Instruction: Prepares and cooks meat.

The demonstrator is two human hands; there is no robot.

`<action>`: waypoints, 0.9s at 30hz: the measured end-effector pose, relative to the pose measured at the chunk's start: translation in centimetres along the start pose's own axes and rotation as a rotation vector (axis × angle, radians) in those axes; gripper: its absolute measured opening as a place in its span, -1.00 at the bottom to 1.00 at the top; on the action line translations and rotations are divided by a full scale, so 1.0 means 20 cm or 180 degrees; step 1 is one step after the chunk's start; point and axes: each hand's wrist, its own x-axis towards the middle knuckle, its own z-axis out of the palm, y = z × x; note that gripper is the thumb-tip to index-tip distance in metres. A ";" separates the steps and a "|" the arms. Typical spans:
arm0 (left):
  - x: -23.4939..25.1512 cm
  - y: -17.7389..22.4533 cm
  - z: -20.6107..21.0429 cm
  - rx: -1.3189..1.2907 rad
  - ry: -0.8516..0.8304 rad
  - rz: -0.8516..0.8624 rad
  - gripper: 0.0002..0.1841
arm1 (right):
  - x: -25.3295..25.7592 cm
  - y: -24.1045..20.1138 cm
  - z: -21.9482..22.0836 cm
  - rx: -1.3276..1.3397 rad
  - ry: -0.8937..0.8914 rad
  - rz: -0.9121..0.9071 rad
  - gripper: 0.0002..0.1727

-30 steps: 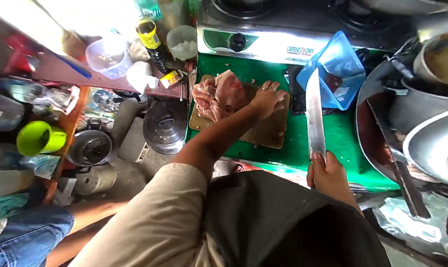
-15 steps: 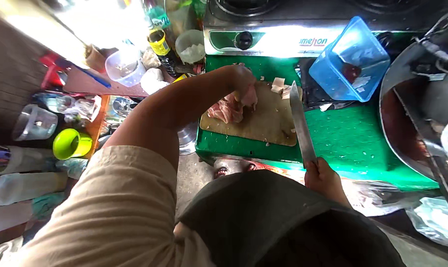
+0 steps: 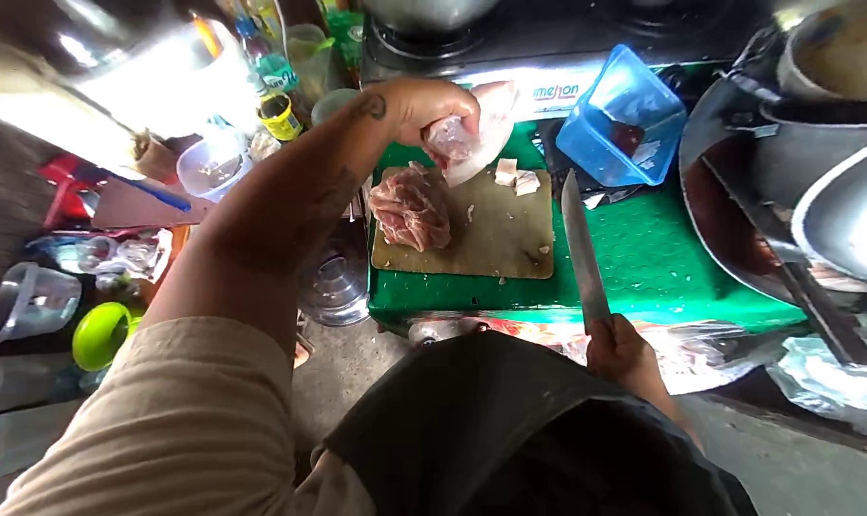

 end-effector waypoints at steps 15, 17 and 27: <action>0.23 -0.60 0.54 -0.1767 -0.1017 -0.0023 -0.68 | -0.05 0.00 0.03 0.0384 0.0016 0.0149 -0.71; 0.16 -0.53 0.52 -0.1716 -0.0820 0.0051 -0.71 | -0.05 -0.02 0.03 0.0383 0.0011 0.0161 -0.71; 0.16 -0.47 0.53 0.1436 0.0262 0.1432 -0.13 | -0.03 -0.03 0.05 0.0444 0.0114 0.0094 -0.72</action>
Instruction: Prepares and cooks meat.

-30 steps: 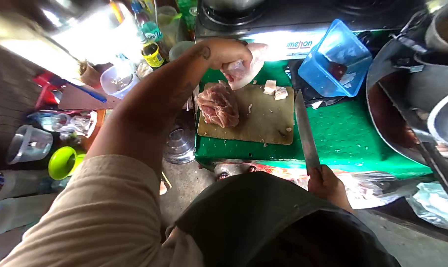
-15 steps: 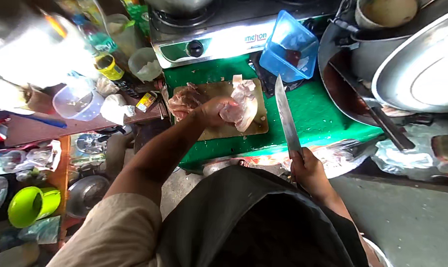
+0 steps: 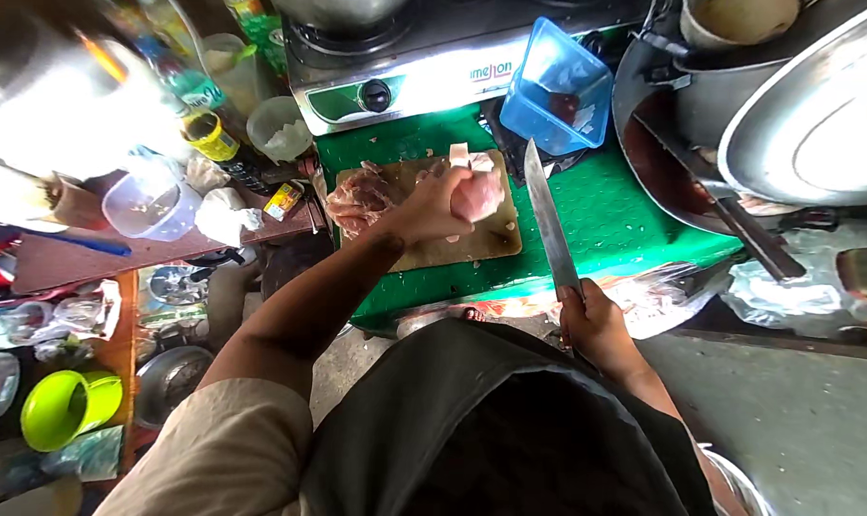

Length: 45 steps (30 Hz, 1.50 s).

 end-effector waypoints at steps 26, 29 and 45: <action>0.25 0.01 0.19 0.2269 -0.0676 0.0614 -0.10 | 0.03 -0.01 0.00 -0.0450 -0.0127 0.0204 -0.68; 0.17 0.03 0.09 0.2142 -0.0665 0.1300 -0.29 | 0.03 -0.01 0.01 -0.0320 -0.0078 0.0058 -0.68; 0.05 -0.03 0.49 0.0239 0.1688 -0.0777 -0.23 | 0.06 0.02 0.14 -0.0095 -0.0349 -0.0428 -0.59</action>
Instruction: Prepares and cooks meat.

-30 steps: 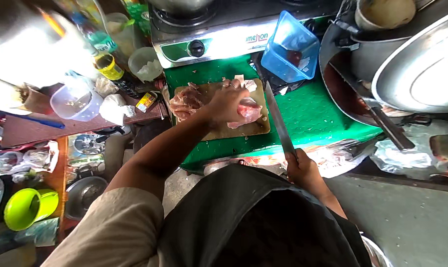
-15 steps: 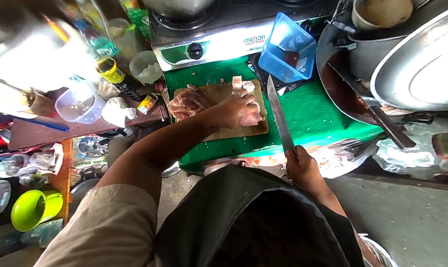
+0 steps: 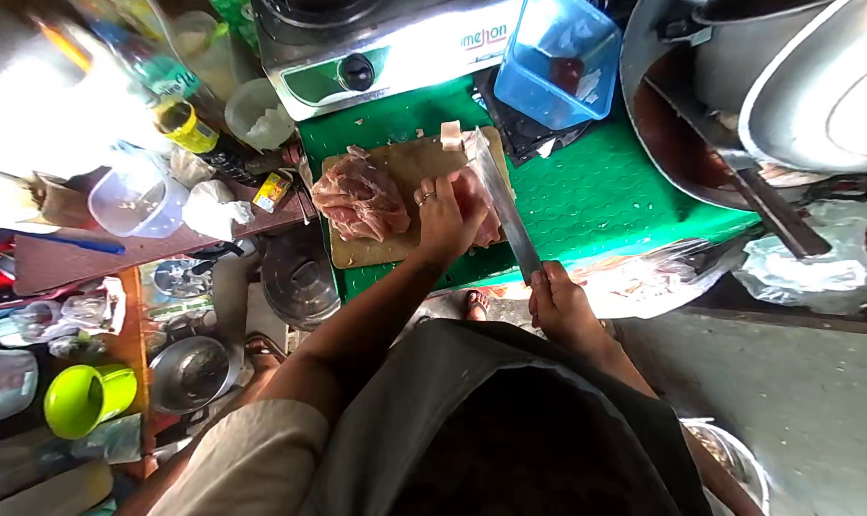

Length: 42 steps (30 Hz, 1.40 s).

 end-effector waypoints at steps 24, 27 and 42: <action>-0.02 -0.12 0.18 0.0159 0.1076 0.0698 -0.61 | 0.48 -0.13 0.03 -0.0866 -0.0878 0.0047 -0.64; -0.01 -0.13 0.20 0.0083 0.1265 0.0756 -0.65 | 0.40 -0.13 -0.04 -0.0701 -0.1154 0.0241 -0.63; -0.01 -0.12 0.18 0.0074 0.1191 0.0611 -0.61 | 0.39 -0.13 0.09 -0.0958 -0.0999 -0.0034 -0.67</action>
